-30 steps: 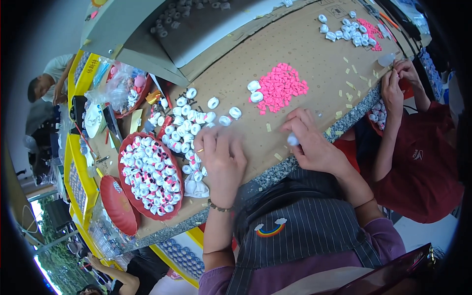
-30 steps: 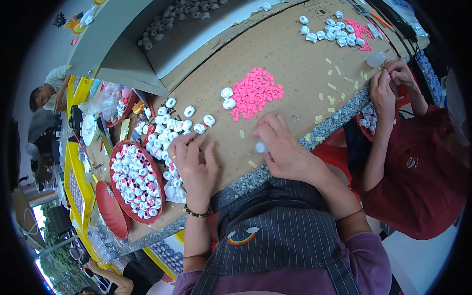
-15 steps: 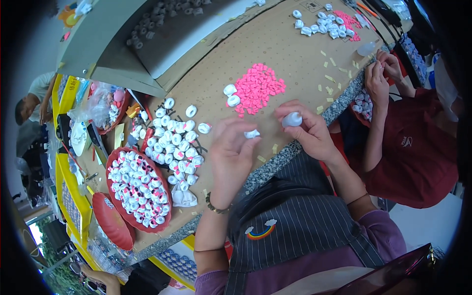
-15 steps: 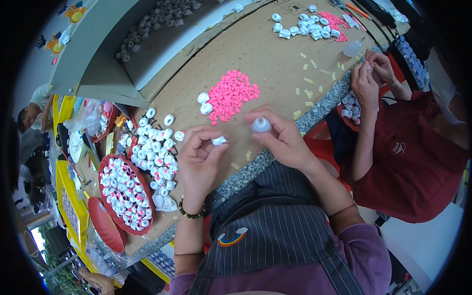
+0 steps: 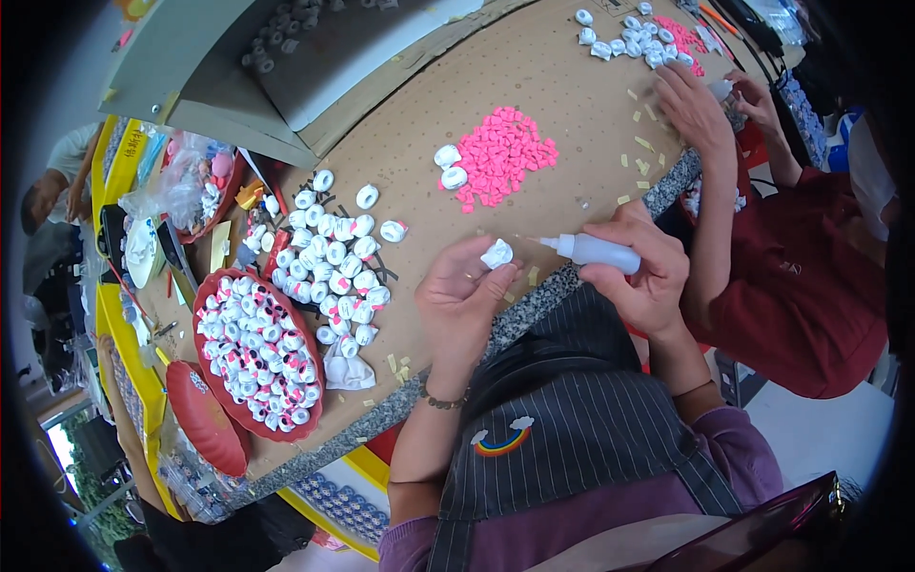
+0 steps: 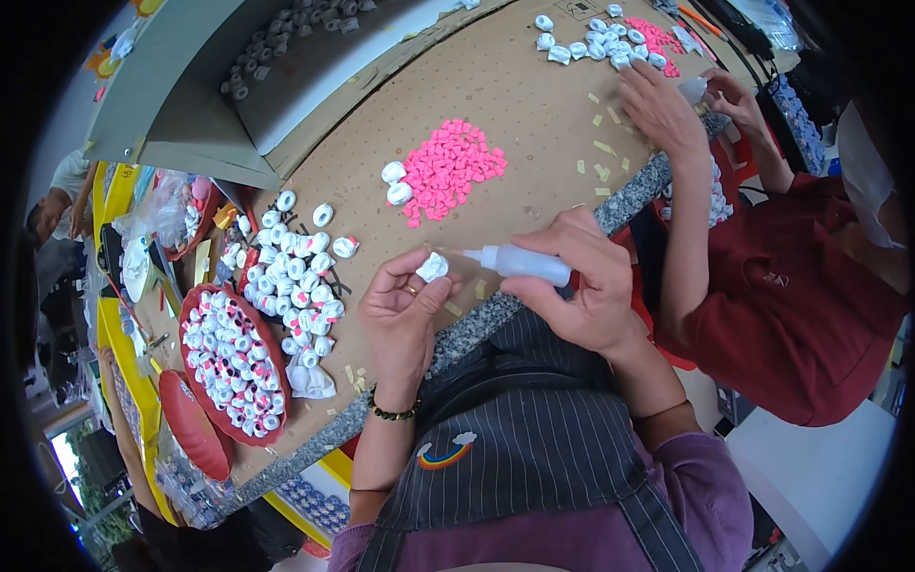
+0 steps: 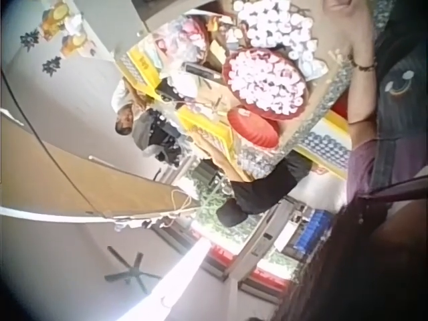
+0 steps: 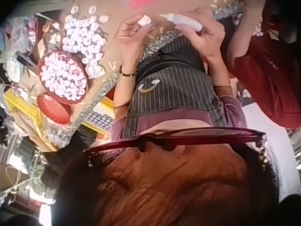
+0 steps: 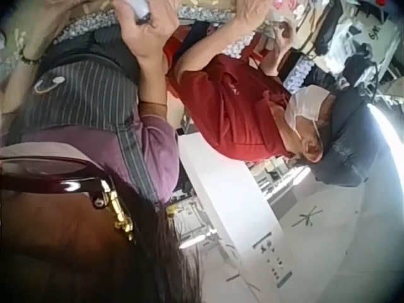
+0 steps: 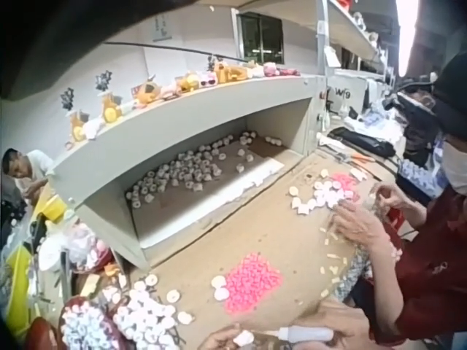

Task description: Applying glue to small white ceramic pieces and joining them together.

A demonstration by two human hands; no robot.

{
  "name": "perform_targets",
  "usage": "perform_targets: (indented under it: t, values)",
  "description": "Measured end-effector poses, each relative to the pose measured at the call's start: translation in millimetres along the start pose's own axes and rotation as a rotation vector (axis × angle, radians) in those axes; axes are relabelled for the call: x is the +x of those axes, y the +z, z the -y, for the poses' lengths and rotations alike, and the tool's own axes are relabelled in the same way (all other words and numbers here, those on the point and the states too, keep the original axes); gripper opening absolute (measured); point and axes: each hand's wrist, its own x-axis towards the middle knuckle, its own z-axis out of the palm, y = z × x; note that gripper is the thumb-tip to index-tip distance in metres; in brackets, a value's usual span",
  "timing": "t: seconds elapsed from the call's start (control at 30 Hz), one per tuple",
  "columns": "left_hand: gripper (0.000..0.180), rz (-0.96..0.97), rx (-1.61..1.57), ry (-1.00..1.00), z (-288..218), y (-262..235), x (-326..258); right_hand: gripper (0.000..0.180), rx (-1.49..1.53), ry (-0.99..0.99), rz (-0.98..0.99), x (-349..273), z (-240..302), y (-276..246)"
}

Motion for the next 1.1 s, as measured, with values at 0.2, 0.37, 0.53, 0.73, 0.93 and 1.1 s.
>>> perform_targets:
  t: [0.2,0.37,0.53,0.73,0.93,1.1]
  values:
    - [0.029,-0.035,0.035,0.006,0.0,-1.4,0.4,0.030,-0.002,-0.124,-0.067,3.0,2.7,1.7]
    - [0.029,-0.026,0.052,0.030,1.3,0.5,1.4,0.030,-0.008,-0.159,-0.034,2.7,0.8,5.4]
    - [0.029,-0.017,0.072,0.025,0.6,-0.4,1.1,0.030,-0.018,-0.167,-0.034,3.3,3.7,8.7]
    - [0.029,-0.003,0.058,0.035,1.1,-0.3,1.3,0.031,-0.035,-0.167,-0.021,2.9,3.3,8.5]
    - [0.029,-0.004,0.089,0.057,1.7,1.7,1.4,0.032,-0.034,-0.182,-0.038,-0.1,0.0,8.6]
    - [0.029,-0.007,0.119,0.054,0.4,0.4,1.3,0.033,-0.036,-0.199,-0.041,0.0,-0.5,9.4]
